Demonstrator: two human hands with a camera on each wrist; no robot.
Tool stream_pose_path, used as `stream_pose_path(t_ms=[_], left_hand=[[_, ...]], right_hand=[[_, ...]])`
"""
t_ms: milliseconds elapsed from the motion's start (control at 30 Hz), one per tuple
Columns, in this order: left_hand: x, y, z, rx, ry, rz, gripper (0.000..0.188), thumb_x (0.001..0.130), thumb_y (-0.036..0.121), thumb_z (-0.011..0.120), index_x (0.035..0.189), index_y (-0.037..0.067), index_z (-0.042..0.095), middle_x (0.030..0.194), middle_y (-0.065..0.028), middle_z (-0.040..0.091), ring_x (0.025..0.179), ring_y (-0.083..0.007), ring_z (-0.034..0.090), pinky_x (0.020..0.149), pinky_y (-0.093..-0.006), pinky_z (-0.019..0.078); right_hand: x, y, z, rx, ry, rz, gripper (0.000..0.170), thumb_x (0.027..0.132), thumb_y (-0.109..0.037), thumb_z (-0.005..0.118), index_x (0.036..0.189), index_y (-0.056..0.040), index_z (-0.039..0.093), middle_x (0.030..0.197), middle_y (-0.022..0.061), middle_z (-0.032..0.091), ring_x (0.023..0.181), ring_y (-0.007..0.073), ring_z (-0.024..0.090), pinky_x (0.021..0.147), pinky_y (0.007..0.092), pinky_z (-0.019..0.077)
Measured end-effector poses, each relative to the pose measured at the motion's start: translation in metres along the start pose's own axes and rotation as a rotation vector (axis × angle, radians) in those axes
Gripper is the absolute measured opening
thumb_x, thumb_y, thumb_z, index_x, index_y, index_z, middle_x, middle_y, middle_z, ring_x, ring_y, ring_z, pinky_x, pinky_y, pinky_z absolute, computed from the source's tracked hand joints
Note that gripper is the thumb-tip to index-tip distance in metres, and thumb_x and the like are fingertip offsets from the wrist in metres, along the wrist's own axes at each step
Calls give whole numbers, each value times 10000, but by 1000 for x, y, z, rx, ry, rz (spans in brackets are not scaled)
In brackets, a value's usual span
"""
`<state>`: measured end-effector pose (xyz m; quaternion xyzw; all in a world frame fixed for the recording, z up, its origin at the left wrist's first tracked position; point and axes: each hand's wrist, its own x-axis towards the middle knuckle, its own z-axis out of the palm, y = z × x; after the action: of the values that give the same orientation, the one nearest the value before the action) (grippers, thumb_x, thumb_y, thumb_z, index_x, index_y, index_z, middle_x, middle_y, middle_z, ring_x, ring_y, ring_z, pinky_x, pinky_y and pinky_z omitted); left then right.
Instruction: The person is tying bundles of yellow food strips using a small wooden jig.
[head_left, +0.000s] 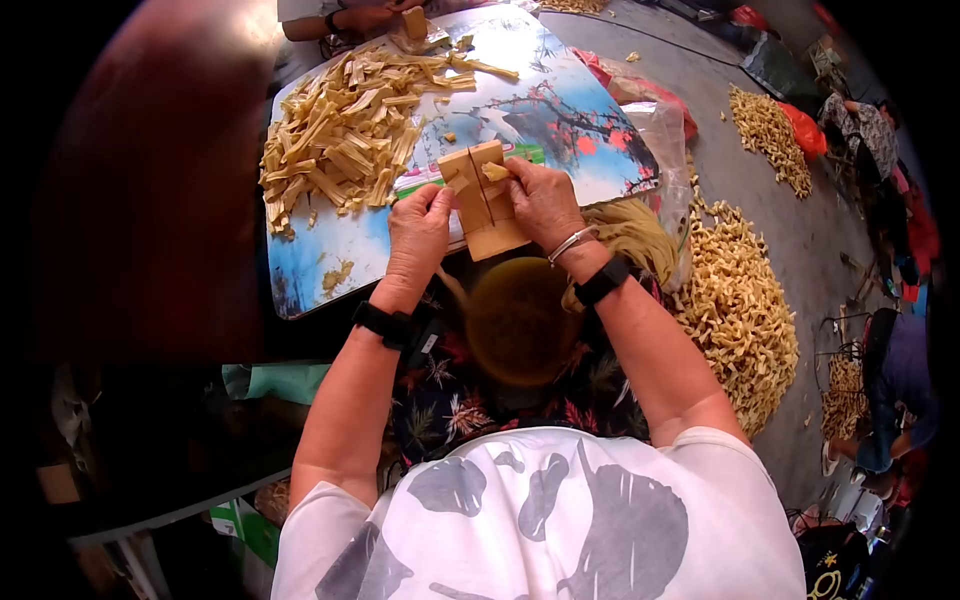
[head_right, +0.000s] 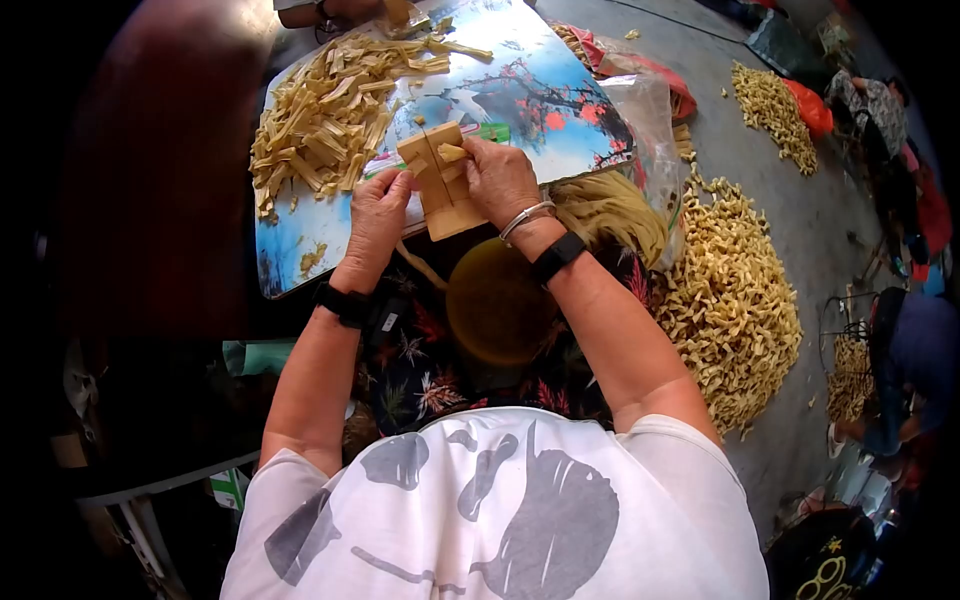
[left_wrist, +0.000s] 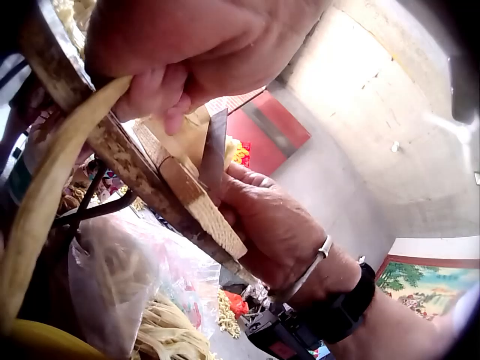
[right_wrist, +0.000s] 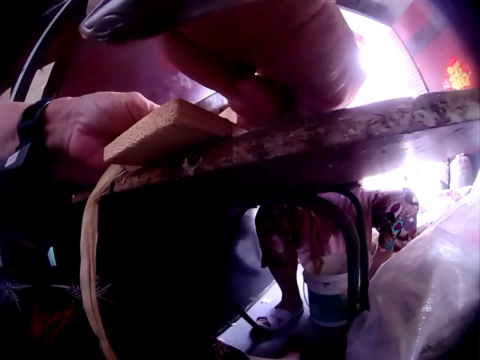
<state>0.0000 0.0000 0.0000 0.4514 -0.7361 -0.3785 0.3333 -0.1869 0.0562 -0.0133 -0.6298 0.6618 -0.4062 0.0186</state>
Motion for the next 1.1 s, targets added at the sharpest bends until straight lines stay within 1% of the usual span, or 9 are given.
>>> stream_pose_path(t_ms=[167,267,367,567,667,867,967,1033,1100], left_hand=[[6,7,1,-174,-23,-82,219,991,169,550,963,8,694,715,29,580,570,-44,419,520,-220,345],[-11,14,-12,-584,-116,-238,236,993,185,530,956,3,675,730,2,599,536,-79,472,516,-266,410],[-28,15,-20,-947,-156,-284,229,1007,175,512,1043,-10,642,768,-3,545,610,-73,460,594,-251,423],[-89,27,-17,-945,-160,-246,163,972,133,610,1079,13,635,872,-23,631,789,-103,580,783,-256,469],[-111,29,-10,-843,-208,-209,139,960,85,619,1078,15,643,889,-24,657,816,-99,606,788,-240,481],[-144,35,13,-718,-311,-141,181,967,145,639,1061,-8,661,950,-4,669,869,-37,578,770,-199,474],[-155,19,14,-543,-223,-409,252,987,291,617,1033,47,664,887,-10,656,816,-99,620,736,-232,516],[-158,5,5,-831,-435,-873,416,982,485,557,963,78,642,893,-38,675,848,-163,662,783,-340,558],[-165,6,4,-1125,-566,-977,364,975,451,587,973,90,634,932,-41,682,865,-174,670,818,-379,562]], right_hand=[[9,4,-26,295,-214,199,123,947,-140,570,983,-48,643,824,174,671,742,310,666,659,395,543],[-17,2,-46,895,-375,584,173,1015,-175,510,1031,-53,631,787,60,659,669,144,637,596,275,524],[-45,-9,-64,1103,-385,619,201,1046,-200,480,1100,-51,604,803,-11,626,669,35,578,586,182,486],[-91,-27,-81,968,-407,664,188,1003,-189,564,1087,-34,628,779,8,661,633,49,590,560,191,483],[-112,-38,-73,573,-261,479,259,926,-216,673,1085,-12,670,653,17,625,581,101,586,549,252,480],[-125,-76,-49,397,-92,32,241,878,-161,680,1089,-44,690,833,145,609,720,310,619,676,373,513],[-135,-83,-49,325,-15,4,183,896,-124,660,1057,-43,690,846,136,622,721,302,634,652,353,518],[-140,-90,-56,262,-56,-61,138,912,-102,640,1027,-37,679,839,149,638,737,322,657,636,369,529],[-152,-96,-55,277,-149,-136,182,851,-61,666,1031,-46,643,827,137,631,741,332,645,655,384,530]])
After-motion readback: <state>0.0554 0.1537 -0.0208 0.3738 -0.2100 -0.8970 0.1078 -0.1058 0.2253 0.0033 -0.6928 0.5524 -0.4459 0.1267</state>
